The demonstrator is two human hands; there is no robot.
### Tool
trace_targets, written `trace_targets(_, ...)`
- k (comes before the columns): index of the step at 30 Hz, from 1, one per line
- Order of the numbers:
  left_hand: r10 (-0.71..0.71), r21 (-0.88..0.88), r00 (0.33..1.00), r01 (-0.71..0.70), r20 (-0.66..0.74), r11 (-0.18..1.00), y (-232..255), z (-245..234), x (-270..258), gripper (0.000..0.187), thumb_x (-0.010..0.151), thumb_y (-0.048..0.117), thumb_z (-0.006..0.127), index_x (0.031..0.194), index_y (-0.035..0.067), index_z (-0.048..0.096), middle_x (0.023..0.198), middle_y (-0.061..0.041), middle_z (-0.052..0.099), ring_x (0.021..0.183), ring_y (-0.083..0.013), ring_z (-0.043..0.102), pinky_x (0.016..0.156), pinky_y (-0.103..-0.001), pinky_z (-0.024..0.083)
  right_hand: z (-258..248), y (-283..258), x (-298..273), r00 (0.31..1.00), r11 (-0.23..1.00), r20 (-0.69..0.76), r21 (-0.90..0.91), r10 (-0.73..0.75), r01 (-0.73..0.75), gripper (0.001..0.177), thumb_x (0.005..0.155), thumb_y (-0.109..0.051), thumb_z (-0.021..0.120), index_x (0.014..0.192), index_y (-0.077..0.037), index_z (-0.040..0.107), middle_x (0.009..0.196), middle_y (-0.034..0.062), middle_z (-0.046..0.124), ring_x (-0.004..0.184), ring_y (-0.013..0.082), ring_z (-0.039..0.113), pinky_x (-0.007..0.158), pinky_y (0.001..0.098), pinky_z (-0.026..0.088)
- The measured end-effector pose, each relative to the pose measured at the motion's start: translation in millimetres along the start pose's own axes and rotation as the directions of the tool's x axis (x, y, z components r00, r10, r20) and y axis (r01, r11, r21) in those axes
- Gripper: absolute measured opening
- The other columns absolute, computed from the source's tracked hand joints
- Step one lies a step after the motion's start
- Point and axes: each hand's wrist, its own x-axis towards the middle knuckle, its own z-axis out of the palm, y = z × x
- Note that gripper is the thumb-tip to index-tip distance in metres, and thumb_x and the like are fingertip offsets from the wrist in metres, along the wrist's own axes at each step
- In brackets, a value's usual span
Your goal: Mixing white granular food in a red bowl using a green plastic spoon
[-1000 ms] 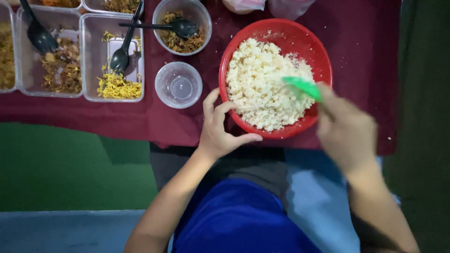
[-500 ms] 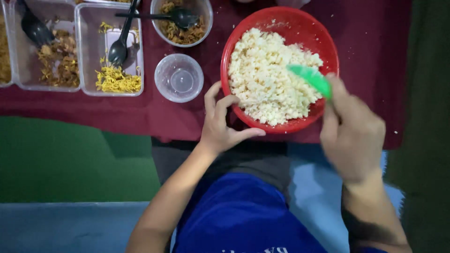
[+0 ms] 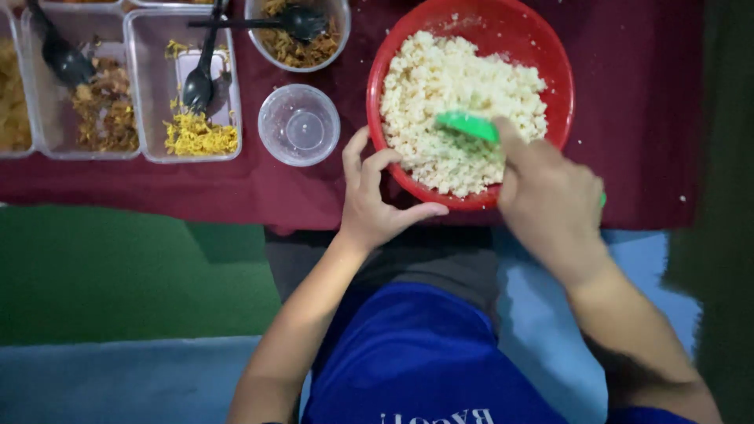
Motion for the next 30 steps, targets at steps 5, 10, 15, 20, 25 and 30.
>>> trace_targets(5, 0.009, 0.007, 1.0, -0.009, 0.019, 1.0, -0.7, -1.3, -0.8, 0.087, 0.062, 0.054, 0.096, 0.121, 0.01, 0.05, 0.141, -0.023, 0.036, 0.14, -0.041, 0.043, 0.123, -0.053, 0.042, -16.8, -3.5, -40.2, 0.99, 0.997, -0.119, 0.024, -0.076, 0.079, 0.055, 0.098, -0.012, 0.063, 0.151, -0.024, 0.066, 0.088, 0.0052, 0.067, 0.071, 0.0333, 0.065, 0.051, 0.0507, 0.048)
trace_targets(10, -0.04, 0.009, 0.998, 0.039, 0.042, 0.999, 0.1, 0.0, -3.2, 0.086, 0.059, 0.054, 0.097, 0.12, 0.01, 0.054, 0.145, -0.023, 0.035, 0.143, -0.0409, 0.042, 0.125, -0.052, 0.039, 13.1, -0.4, -40.7, 0.994, 0.995, -0.074, 0.05, -0.08, 0.084, 0.061, 0.093, -0.013, 0.061, 0.151, -0.032, 0.062, 0.09, 0.0022, 0.069, 0.054, 0.037, 0.063, 0.046, 0.0525, 0.05)
trace_targets(15, -0.047, 0.025, 0.998, 0.047, 0.03, 0.999, -0.1, 1.0, -1.9, 0.086, 0.059, 0.055, 0.096, 0.12, 0.011, 0.054, 0.145, -0.025, 0.036, 0.143, -0.0413, 0.042, 0.123, -0.051, 0.039, 13.2, 6.9, -6.6, 0.997, 0.999, -0.075, 0.023, 0.027, -0.026, 0.056, 0.095, -0.018, 0.06, 0.15, -0.029, 0.063, 0.093, 0.0111, 0.072, 0.064, 0.046, 0.067, 0.049, 0.0607, 0.049)
trace_targets(20, 0.016, 0.025, 1.0, -0.016, 0.01, 1.0, 0.8, -0.2, 2.8, 0.085, 0.061, 0.054, 0.095, 0.119, 0.009, 0.051, 0.142, -0.024, 0.037, 0.14, -0.0414, 0.045, 0.12, -0.051, 0.042, -5.5, -2.4, -11.2, 0.985, 0.995, -0.173, 0.096, 0.015, 0.002, 0.053, 0.099, -0.012, 0.061, 0.151, -0.024, 0.065, 0.091, 0.0086, 0.069, 0.07, 0.0414, 0.066, 0.053, 0.0562, 0.049)
trace_targets(25, 0.008, 0.04, 1.0, -0.009, 0.026, 0.999, -3.5, 2.3, -0.8, 0.087, 0.06, 0.056, 0.094, 0.119, 0.007, 0.052, 0.142, -0.026, 0.039, 0.139, -0.0414, 0.044, 0.12, -0.05, 0.041, 13.4, -17.7, -16.7, 0.994, 0.986, -0.088, 0.146, -0.064, 0.077, 0.064, 0.089, -0.015, 0.061, 0.151, -0.03, 0.058, 0.117, 0.0021, 0.075, 0.07, 0.0344, 0.07, 0.049, 0.0506, 0.052)
trace_targets(30, 0.004, -0.053, 1.0, -0.006, -0.029, 0.999, -6.9, 6.6, -1.0, 0.084, 0.059, 0.054, 0.098, 0.116, 0.015, 0.05, 0.149, -0.027, 0.037, 0.142, -0.0444, 0.042, 0.121, -0.053, 0.033, 18.9, -0.8, 4.7, 0.957, 1.0, -0.29, -0.019, 0.006, -0.012, 0.047, 0.096, -0.024, 0.06, 0.138, -0.04, 0.073, 0.084, 0.0054, 0.062, 0.055, 0.0402, 0.066, 0.061, 0.052, 0.061)
